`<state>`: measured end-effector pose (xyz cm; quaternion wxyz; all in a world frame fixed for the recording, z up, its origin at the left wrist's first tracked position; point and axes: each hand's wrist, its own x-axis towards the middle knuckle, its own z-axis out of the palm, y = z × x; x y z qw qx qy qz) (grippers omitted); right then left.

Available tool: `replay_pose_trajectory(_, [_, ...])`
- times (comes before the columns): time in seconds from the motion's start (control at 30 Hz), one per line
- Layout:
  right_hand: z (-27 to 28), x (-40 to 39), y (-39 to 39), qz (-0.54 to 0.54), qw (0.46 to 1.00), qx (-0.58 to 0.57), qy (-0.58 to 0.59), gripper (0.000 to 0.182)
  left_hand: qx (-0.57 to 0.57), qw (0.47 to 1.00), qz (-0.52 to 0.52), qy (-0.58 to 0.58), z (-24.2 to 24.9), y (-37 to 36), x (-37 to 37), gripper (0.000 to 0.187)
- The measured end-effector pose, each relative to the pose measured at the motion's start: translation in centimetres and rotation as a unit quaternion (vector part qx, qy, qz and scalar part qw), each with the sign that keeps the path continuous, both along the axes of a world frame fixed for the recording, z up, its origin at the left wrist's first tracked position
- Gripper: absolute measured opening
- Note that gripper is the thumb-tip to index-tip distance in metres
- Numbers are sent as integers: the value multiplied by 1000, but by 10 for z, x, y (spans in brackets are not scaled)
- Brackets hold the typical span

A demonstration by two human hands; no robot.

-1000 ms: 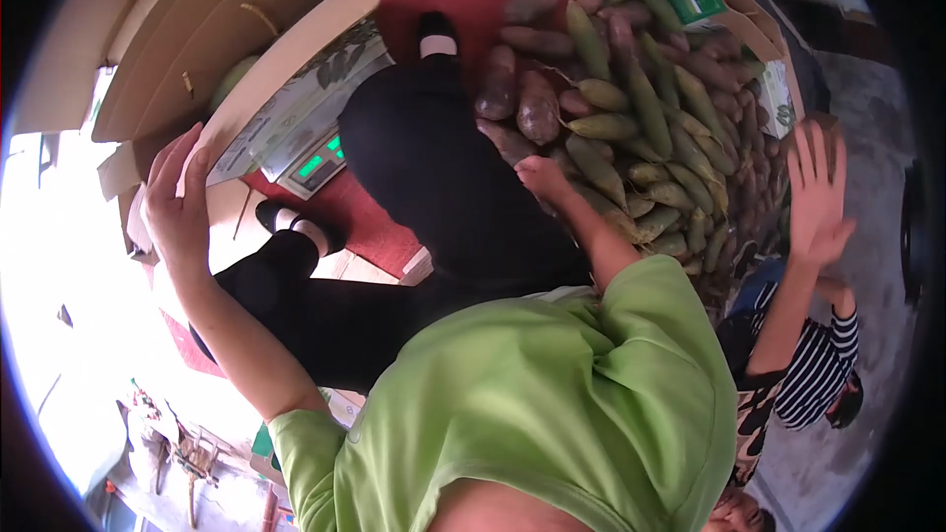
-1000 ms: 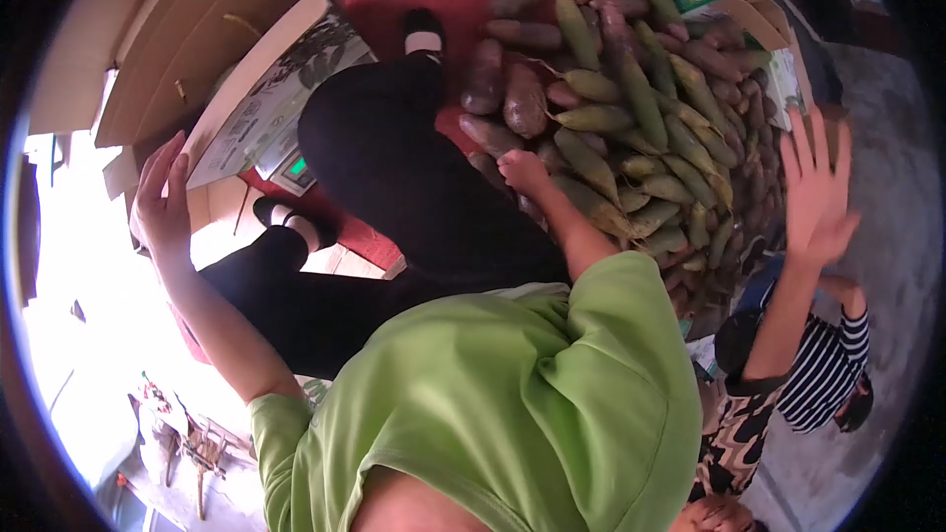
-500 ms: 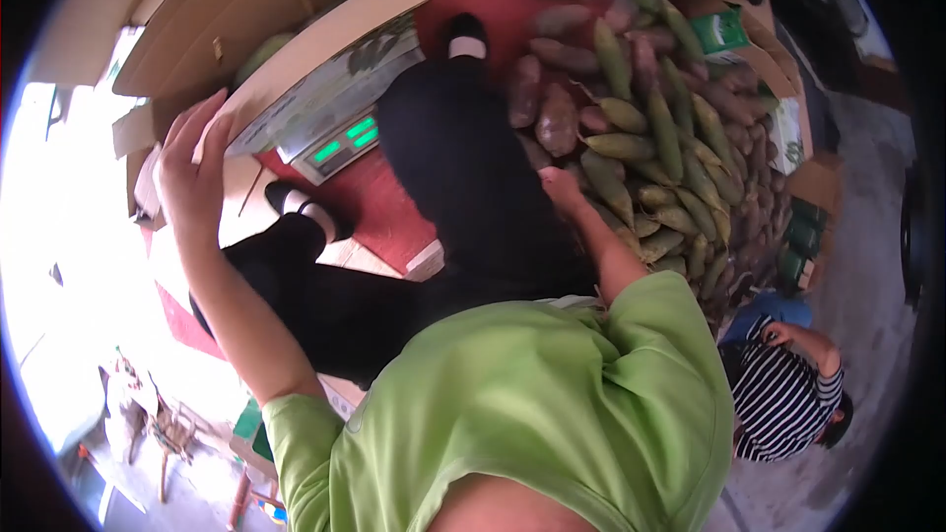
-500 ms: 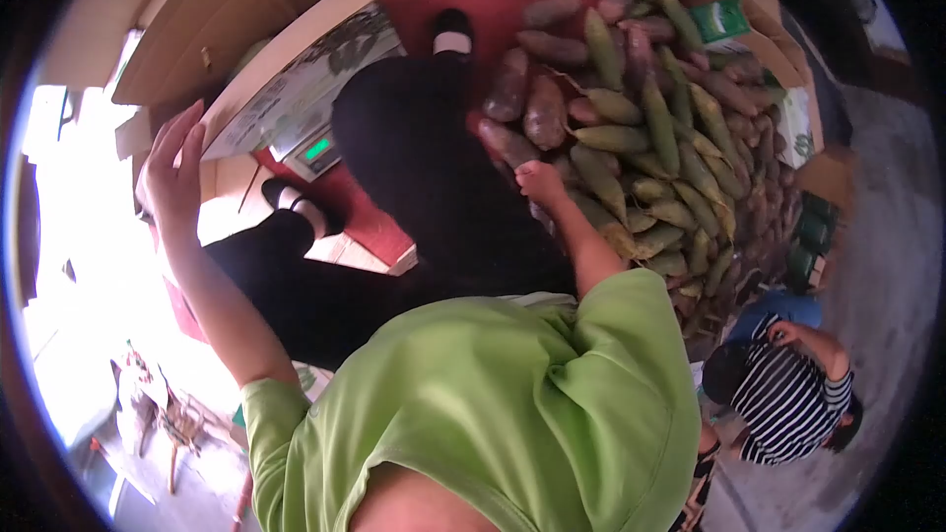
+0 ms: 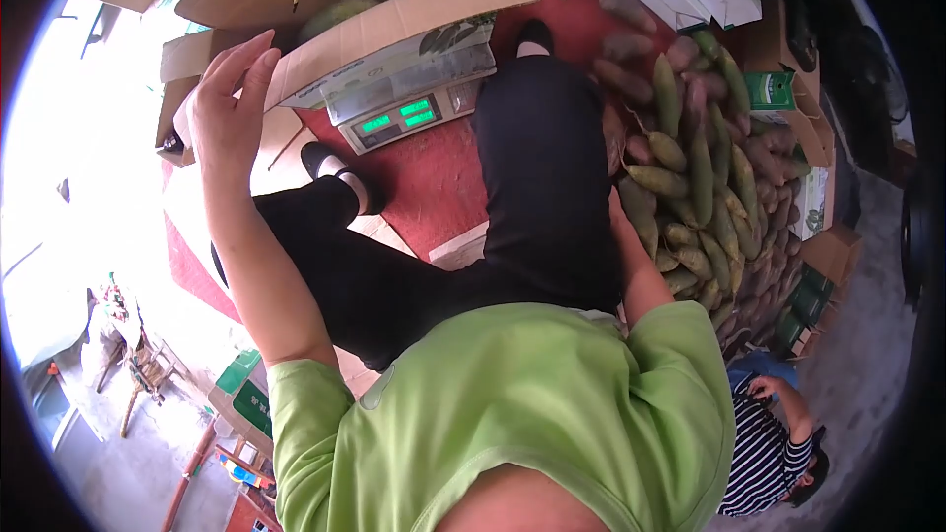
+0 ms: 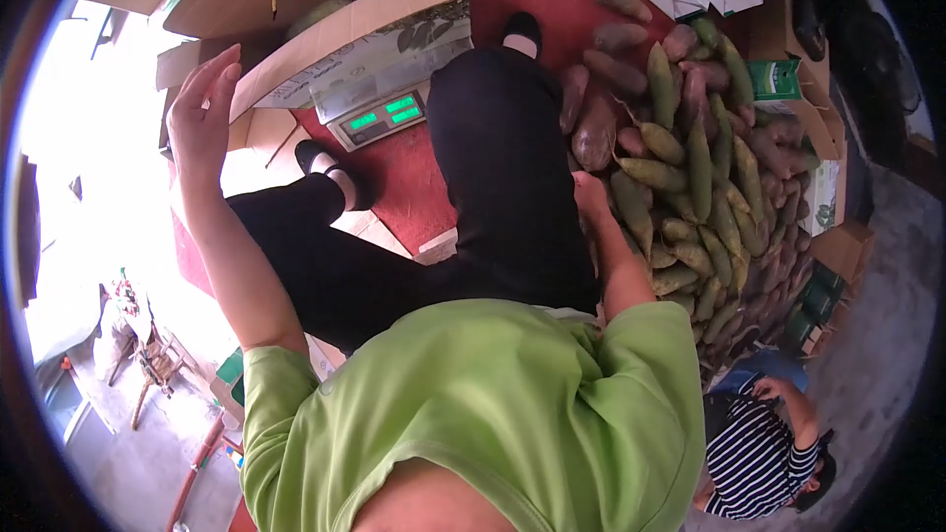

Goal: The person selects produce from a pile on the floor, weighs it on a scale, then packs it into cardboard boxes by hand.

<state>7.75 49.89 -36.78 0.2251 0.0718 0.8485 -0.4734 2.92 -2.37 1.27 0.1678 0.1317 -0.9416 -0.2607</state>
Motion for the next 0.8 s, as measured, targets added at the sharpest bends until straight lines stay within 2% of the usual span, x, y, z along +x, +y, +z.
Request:
replay_pose_trajectory(0.07, [25,-10,-5,68,997,41,-5,20,-2,1000,11,0,3,-2,0,24])
replay_pose_trajectory(0.2, [18,-25,-15,37,998,0,59,19,20,997,68,6,5,-19,5,25])
replay_pose_trajectory(0.23, [18,-32,-10,-30,993,-106,-34,18,35,995,97,18,5,-27,8,25])
replay_pose_trajectory(0.27, [33,-42,-13,-95,965,-210,-129,18,30,994,102,20,5,-35,11,25])
replay_pose_trajectory(0.3, [87,-55,-37,-58,990,-81,-104,19,72,987,138,45,6,-45,14,27])
replay_pose_trajectory(0.37, [82,-77,-35,-58,987,-116,-92,21,170,960,201,98,11,-53,19,30])
replay_pose_trajectory(0.4, [78,-89,-35,-66,984,-146,-78,23,166,960,205,98,13,-57,22,30])
replay_pose_trajectory(0.43, [82,-100,-41,-64,984,-145,-82,23,189,947,227,129,14,-64,26,31])
replay_pose_trajectory(0.47, [87,-113,-42,-32,995,-89,-33,26,213,932,247,158,12,-68,30,33])
replay_pose_trajectory(0.5, [98,-121,-42,-2,999,-31,15,28,219,927,250,173,13,-70,33,34])
replay_pose_trajectory(0.53, [116,-126,-50,-4,1000,-27,8,28,222,927,246,175,13,-71,35,35])
replay_pose_trajectory(0.6, [150,-128,-70,-55,995,-79,-34,23,231,928,237,170,12,-67,34,35])
replay_pose_trajectory(0.73, [108,-118,-56,-38,997,-69,14,23,202,942,233,130,12,-52,26,34])
replay_pose_trajectory(0.8, [91,-106,-47,9,999,-41,11,28,173,955,217,107,7,-54,22,34])
